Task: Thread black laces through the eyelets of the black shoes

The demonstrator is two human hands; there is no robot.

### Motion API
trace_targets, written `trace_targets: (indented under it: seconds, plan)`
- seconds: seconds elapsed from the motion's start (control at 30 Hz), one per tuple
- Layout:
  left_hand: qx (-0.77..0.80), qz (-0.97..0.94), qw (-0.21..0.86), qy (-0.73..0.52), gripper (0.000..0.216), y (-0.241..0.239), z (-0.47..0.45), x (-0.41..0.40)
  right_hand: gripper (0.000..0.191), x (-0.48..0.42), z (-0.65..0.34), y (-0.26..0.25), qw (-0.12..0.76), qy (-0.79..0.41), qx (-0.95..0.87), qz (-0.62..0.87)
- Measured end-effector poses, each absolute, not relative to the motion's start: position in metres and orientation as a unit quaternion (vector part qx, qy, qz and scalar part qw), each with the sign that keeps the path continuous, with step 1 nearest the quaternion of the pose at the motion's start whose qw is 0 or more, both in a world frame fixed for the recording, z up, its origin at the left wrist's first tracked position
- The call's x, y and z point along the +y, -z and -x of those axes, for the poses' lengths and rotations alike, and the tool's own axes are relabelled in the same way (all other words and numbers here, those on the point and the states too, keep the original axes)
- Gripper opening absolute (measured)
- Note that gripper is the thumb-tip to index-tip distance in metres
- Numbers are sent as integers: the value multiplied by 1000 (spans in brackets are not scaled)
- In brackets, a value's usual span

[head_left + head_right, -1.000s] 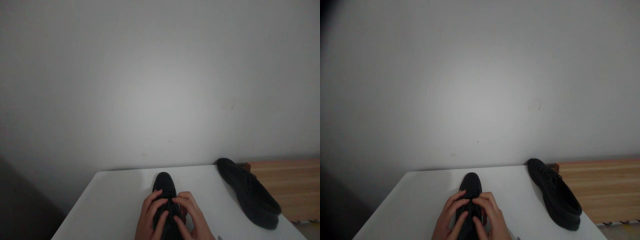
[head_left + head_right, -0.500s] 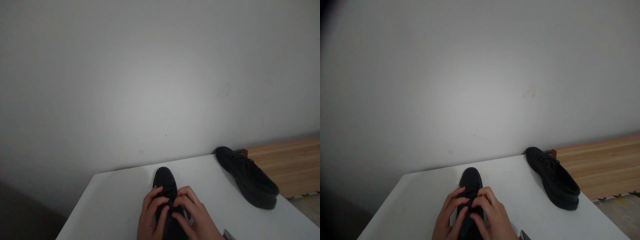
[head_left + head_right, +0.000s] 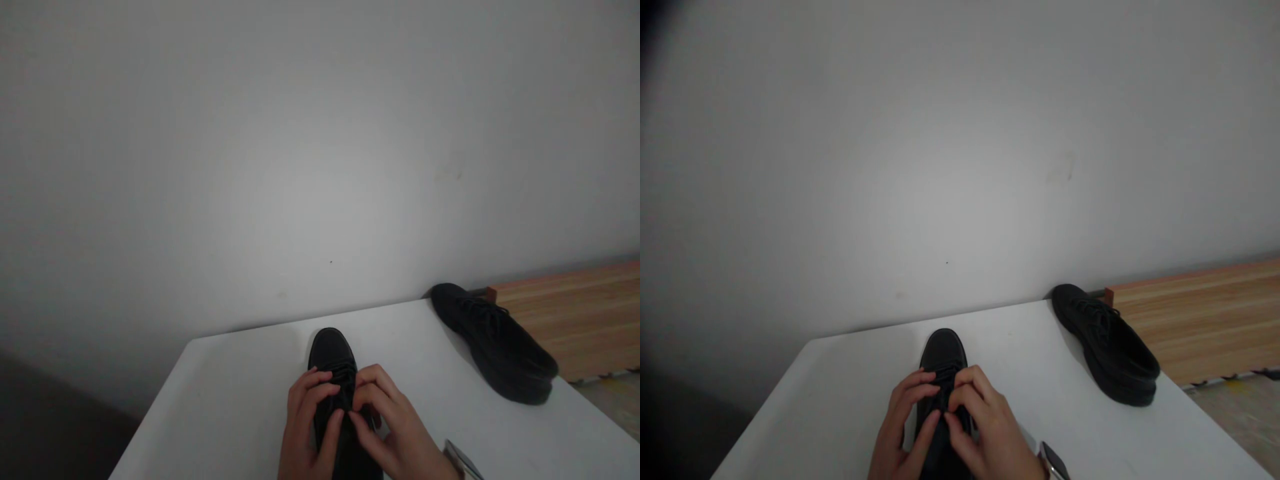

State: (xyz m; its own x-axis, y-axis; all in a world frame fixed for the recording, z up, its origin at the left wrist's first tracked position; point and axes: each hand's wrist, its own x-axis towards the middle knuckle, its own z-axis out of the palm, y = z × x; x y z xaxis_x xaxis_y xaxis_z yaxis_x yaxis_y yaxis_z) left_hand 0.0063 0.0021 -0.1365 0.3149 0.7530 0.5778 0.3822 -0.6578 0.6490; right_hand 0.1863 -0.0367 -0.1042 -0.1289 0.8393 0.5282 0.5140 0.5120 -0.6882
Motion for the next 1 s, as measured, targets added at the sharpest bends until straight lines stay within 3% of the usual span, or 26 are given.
trace_targets:
  seconds: [0.53,0.77,1.0]
  plan:
    - [369,-784,215,-450,23,129,-8,-2,16,-38,-182,119,596,-187,-659,418]
    - [377,-789,218,-433,17,129,-8,-1,12,-41,-185,110,683,-120,-596,405]
    - [387,-764,260,-447,11,129,-7,-4,16,-43,-189,106,658,-195,-614,390]
